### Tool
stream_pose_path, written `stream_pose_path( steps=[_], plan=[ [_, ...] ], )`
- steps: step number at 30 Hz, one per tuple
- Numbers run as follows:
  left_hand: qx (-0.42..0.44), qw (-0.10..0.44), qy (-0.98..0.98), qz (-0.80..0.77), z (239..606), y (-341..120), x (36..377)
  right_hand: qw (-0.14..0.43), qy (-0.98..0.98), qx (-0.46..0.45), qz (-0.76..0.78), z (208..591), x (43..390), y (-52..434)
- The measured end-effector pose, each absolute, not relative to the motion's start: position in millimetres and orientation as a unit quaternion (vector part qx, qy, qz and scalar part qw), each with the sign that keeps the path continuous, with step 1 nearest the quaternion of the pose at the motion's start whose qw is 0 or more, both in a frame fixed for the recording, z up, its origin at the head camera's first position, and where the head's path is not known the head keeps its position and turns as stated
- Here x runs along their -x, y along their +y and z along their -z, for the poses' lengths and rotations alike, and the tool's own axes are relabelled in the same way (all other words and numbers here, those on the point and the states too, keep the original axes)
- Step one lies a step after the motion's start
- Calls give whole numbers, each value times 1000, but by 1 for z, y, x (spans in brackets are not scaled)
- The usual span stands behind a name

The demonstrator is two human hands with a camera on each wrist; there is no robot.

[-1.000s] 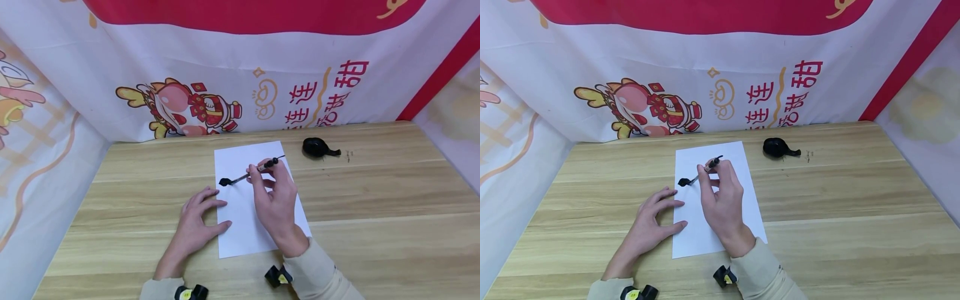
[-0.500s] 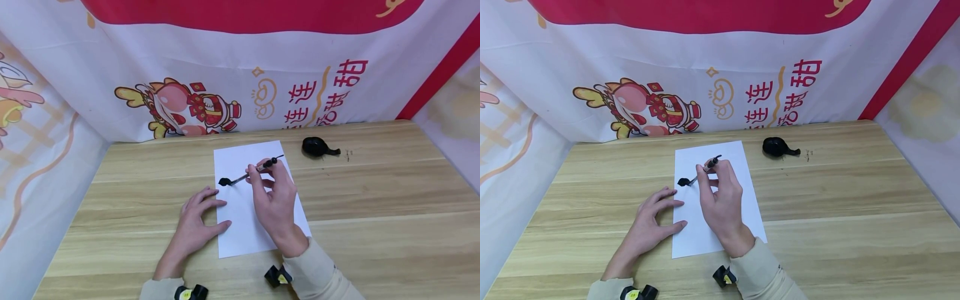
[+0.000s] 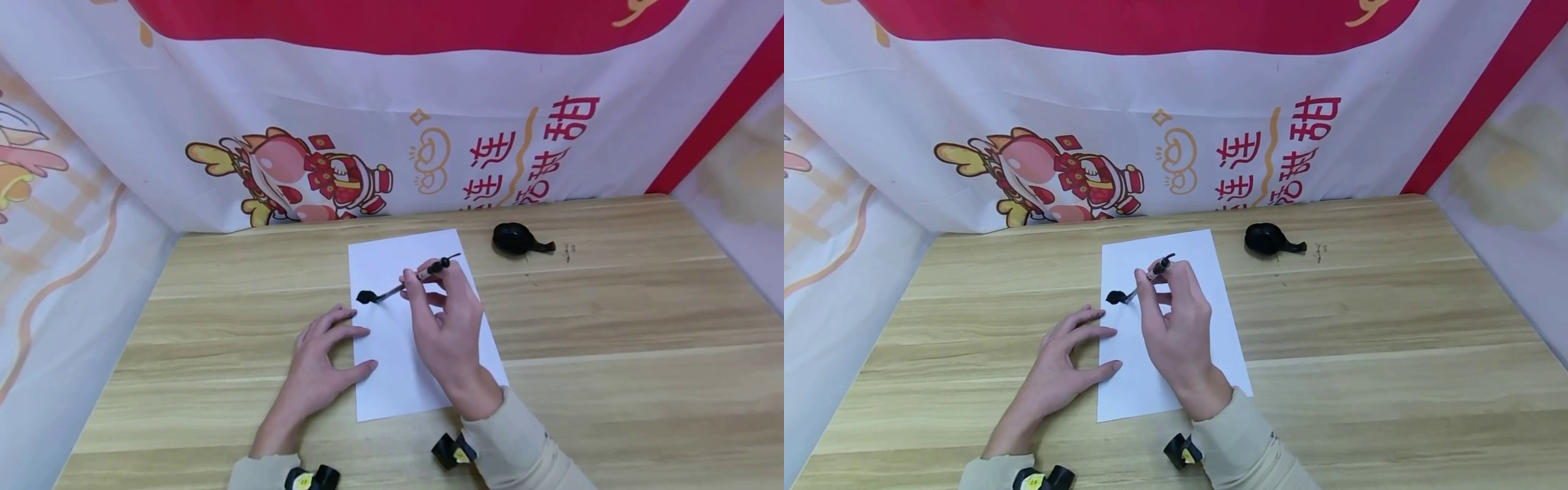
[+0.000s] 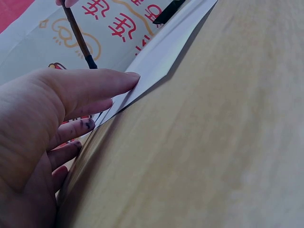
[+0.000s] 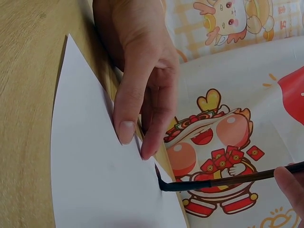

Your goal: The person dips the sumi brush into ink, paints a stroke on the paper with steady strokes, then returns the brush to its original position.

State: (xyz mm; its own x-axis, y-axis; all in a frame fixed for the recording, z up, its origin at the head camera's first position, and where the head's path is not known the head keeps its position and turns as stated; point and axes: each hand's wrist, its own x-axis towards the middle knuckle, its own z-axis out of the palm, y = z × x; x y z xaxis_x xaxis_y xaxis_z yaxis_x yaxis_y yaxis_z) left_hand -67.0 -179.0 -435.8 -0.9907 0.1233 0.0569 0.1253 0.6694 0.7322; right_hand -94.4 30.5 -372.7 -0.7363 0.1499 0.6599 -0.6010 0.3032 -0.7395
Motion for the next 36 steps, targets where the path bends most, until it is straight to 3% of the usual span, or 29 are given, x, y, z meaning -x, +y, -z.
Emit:
stream_pose_path(
  steps=[36],
  plan=[
    [63,16,-915,399,437,-179,63,337,-757,-161,-536,374,88,29]
  ],
)
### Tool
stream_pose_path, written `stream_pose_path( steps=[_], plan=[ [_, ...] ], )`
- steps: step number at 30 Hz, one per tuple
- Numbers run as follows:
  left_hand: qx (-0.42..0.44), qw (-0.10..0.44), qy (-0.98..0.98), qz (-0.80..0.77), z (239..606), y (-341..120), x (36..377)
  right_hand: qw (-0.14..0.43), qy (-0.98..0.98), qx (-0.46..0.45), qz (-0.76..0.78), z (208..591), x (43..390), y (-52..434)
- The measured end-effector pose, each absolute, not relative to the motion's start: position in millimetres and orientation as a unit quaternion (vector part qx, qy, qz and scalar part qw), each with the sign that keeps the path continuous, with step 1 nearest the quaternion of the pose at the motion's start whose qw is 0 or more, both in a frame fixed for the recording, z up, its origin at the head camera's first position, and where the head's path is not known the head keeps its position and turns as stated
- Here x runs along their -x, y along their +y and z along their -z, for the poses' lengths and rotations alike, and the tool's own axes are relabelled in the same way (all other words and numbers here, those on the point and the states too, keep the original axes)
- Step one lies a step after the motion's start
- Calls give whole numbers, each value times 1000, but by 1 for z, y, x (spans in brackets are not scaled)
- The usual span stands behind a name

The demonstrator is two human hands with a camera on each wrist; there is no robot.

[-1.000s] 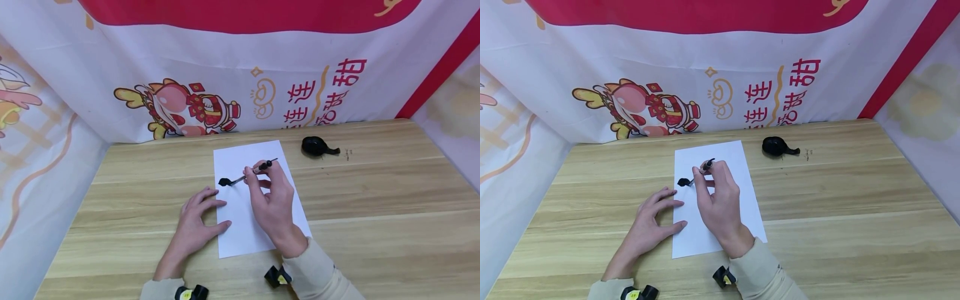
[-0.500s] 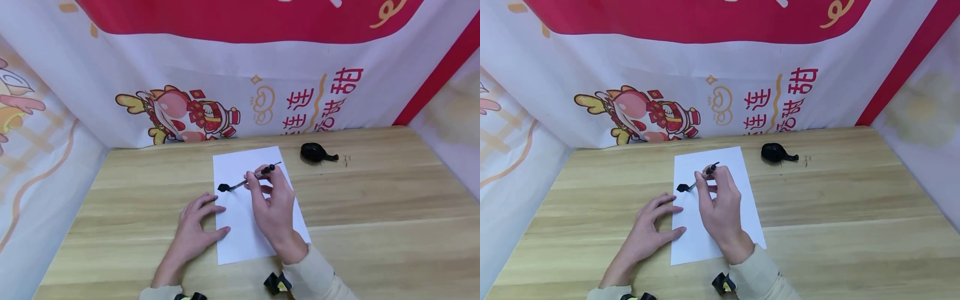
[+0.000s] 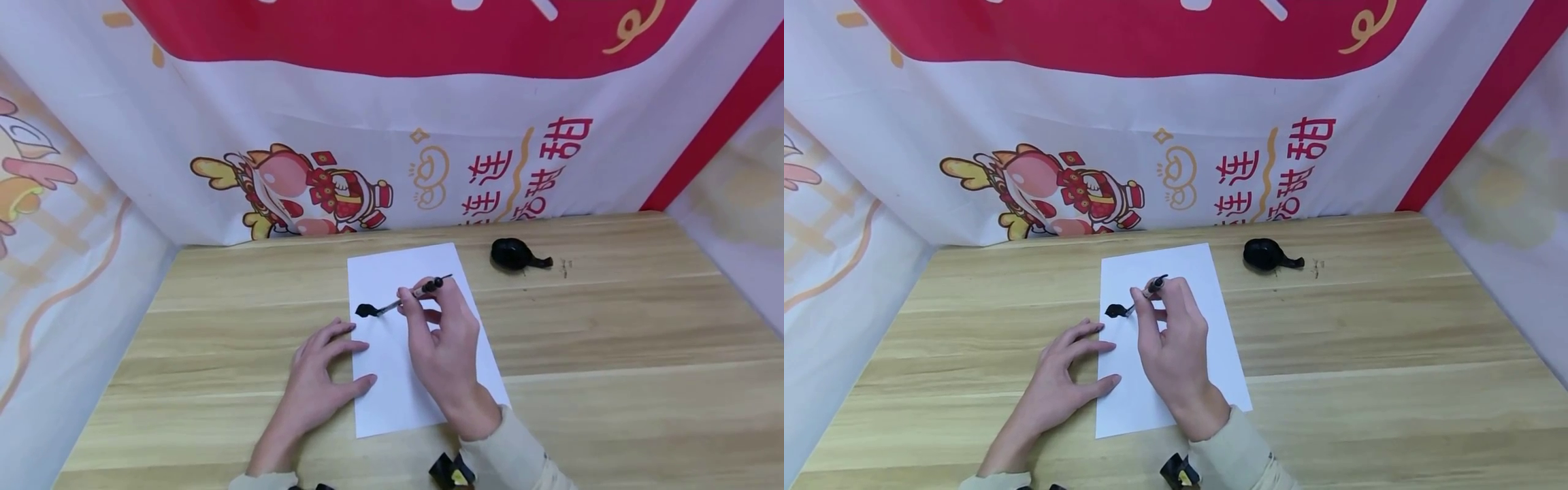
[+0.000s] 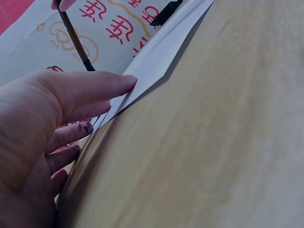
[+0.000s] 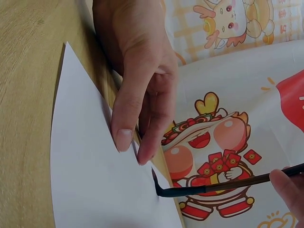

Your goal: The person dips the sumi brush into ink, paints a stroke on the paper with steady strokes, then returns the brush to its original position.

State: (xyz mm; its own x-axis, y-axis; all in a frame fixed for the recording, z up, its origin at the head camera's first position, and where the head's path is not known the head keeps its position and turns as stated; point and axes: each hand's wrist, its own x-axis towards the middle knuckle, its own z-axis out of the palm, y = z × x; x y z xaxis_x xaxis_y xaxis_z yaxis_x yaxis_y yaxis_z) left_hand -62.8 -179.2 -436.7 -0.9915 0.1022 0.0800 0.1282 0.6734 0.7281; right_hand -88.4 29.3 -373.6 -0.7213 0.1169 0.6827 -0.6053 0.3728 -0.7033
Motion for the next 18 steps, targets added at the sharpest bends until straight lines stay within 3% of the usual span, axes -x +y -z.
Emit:
stream_pose_path(
  steps=[18],
  plan=[
    [56,9,-913,405,434,-177,64,355,-736,-144,-558,373,92,30]
  ],
)
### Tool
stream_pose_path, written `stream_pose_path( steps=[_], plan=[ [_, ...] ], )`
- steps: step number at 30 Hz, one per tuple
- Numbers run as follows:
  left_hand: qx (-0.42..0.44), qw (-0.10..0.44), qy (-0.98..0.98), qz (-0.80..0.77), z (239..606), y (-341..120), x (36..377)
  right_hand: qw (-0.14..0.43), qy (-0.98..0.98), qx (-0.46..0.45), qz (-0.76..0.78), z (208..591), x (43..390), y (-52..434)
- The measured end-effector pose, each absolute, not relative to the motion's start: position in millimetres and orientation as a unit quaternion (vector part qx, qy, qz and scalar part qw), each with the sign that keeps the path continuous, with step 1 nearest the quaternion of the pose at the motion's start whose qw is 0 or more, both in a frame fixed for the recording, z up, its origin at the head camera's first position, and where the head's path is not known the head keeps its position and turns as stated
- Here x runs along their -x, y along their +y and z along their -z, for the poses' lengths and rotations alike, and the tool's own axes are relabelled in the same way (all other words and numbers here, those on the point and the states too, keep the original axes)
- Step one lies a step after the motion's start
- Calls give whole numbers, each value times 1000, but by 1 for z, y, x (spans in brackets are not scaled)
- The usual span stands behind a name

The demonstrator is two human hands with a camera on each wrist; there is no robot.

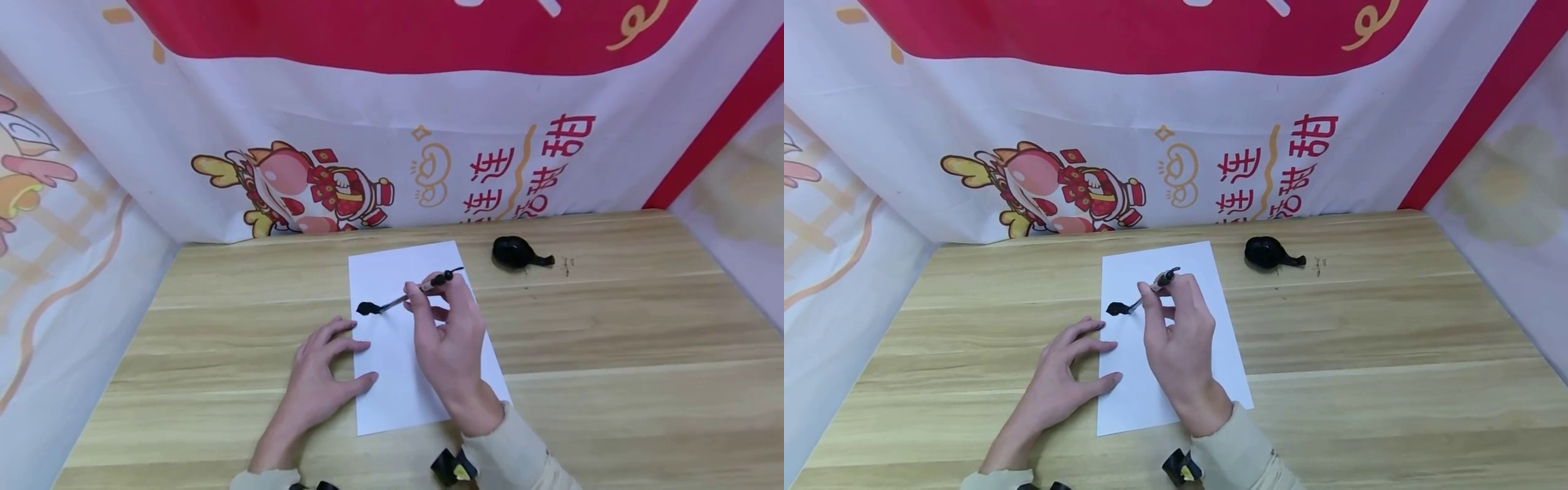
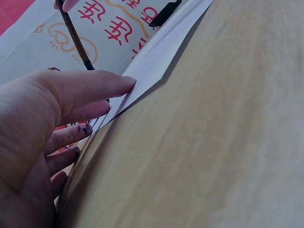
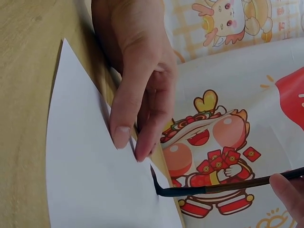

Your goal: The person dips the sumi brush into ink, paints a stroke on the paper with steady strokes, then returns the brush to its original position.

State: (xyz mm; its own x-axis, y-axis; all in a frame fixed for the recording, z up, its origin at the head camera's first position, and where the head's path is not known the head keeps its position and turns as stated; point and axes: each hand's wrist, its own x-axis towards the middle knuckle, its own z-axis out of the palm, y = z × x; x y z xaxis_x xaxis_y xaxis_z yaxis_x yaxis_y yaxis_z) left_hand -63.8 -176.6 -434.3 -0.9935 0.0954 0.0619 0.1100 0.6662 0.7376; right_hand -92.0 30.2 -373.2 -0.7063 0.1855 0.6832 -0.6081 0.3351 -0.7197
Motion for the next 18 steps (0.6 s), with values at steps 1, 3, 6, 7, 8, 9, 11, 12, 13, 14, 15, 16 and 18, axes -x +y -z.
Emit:
stream_pose_path(
  steps=[1,3,6,7,8,9,11,12,13,14,15,16,18],
  plan=[
    [57,11,-912,405,434,-177,64,359,-733,-144,-560,373,93,31],
    [57,11,-912,406,432,-177,64,365,-727,-145,-563,373,95,32],
    [55,11,-912,407,433,-176,63,371,-721,-145,-568,374,96,34],
    [54,10,-912,408,433,-176,62,371,-720,-145,-568,374,96,34],
    [54,10,-912,407,433,-176,62,371,-720,-143,-569,375,96,34],
    [54,10,-912,406,434,-176,62,370,-720,-141,-570,375,96,34],
    [55,11,-912,406,434,-176,62,370,-721,-137,-570,374,96,35],
    [56,11,-912,407,434,-176,62,371,-720,-136,-570,374,97,35],
    [57,12,-912,407,433,-176,62,370,-720,-136,-571,374,97,35],
    [58,13,-911,408,434,-176,63,371,-720,-135,-571,374,97,36],
    [58,13,-911,409,434,-176,63,371,-718,-134,-573,373,97,36],
    [59,14,-911,409,434,-176,63,373,-717,-132,-574,373,98,36],
    [60,13,-911,408,434,-176,63,375,-713,-130,-578,374,98,37]
  ],
)
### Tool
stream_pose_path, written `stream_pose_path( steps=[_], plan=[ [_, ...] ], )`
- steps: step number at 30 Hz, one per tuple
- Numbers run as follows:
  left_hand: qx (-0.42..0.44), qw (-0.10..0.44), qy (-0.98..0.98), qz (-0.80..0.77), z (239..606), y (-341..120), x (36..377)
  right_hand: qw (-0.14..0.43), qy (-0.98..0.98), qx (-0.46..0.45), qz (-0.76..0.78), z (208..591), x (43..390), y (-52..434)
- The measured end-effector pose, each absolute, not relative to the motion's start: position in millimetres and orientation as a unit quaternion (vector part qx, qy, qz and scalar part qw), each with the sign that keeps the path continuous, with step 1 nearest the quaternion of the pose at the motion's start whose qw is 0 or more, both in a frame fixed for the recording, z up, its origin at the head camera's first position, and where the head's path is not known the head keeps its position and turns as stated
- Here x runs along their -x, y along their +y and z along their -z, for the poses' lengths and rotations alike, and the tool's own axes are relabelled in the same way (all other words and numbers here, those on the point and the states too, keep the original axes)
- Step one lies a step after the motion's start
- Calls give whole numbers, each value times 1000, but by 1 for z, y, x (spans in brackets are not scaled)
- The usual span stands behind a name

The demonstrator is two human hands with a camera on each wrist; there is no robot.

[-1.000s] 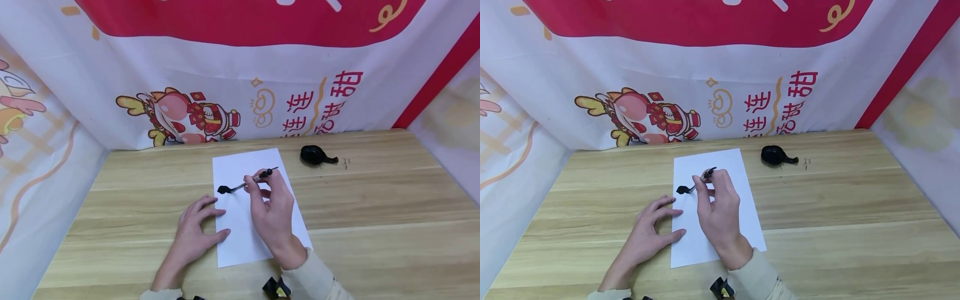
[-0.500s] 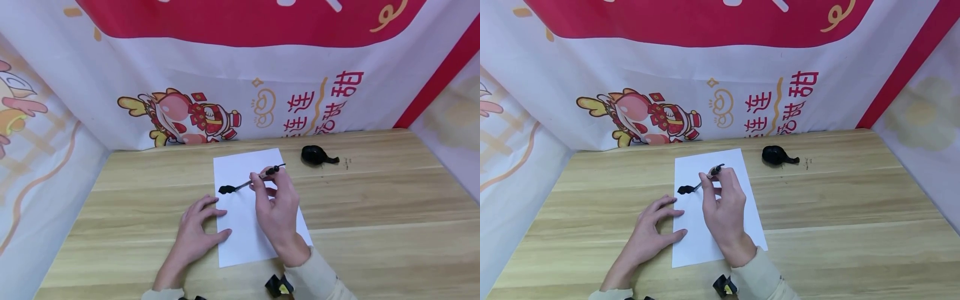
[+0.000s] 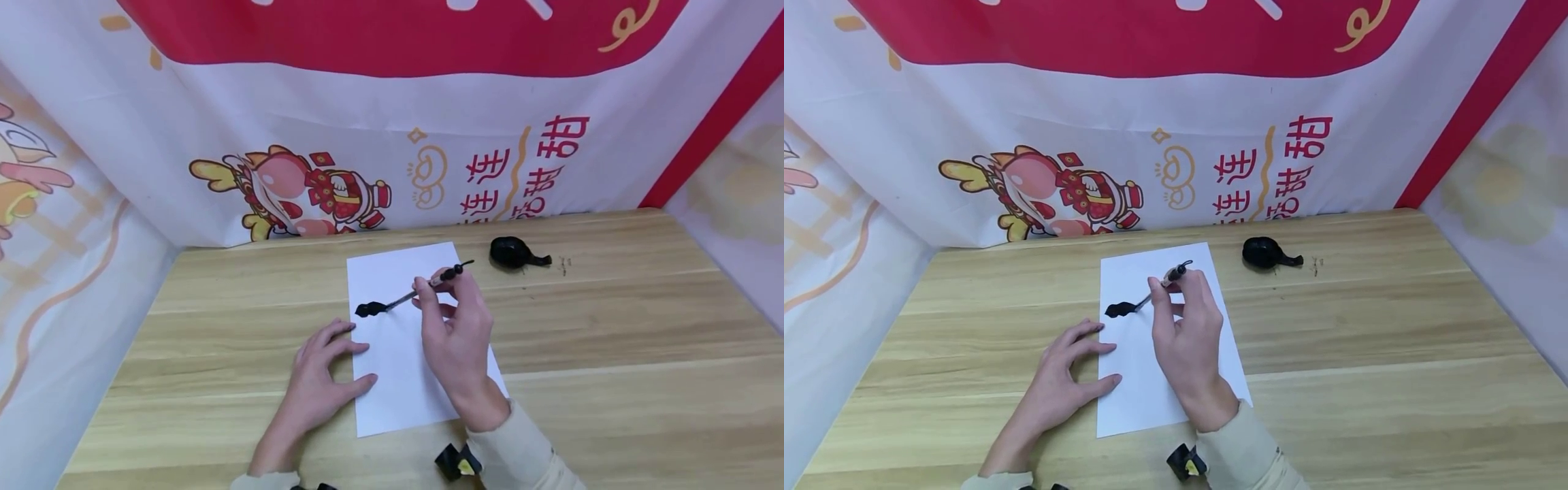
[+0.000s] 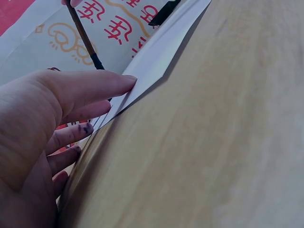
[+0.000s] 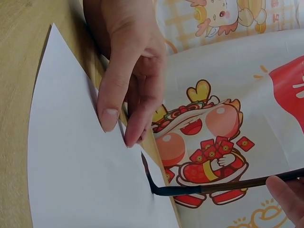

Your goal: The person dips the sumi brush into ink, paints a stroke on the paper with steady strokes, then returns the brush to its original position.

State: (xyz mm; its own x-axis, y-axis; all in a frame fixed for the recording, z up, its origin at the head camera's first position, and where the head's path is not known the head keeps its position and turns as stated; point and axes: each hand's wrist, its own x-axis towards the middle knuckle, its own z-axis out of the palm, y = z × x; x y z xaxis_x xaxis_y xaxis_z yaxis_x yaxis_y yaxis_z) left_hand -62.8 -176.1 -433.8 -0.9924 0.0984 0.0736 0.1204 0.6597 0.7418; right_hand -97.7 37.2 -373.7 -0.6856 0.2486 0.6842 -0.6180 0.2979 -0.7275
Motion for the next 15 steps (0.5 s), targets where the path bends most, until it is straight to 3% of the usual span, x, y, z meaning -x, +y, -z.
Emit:
stream_pose_path(
  steps=[15],
  plan=[
    [66,14,-912,405,435,-176,64,384,-707,-108,-584,370,103,47]
  ],
)
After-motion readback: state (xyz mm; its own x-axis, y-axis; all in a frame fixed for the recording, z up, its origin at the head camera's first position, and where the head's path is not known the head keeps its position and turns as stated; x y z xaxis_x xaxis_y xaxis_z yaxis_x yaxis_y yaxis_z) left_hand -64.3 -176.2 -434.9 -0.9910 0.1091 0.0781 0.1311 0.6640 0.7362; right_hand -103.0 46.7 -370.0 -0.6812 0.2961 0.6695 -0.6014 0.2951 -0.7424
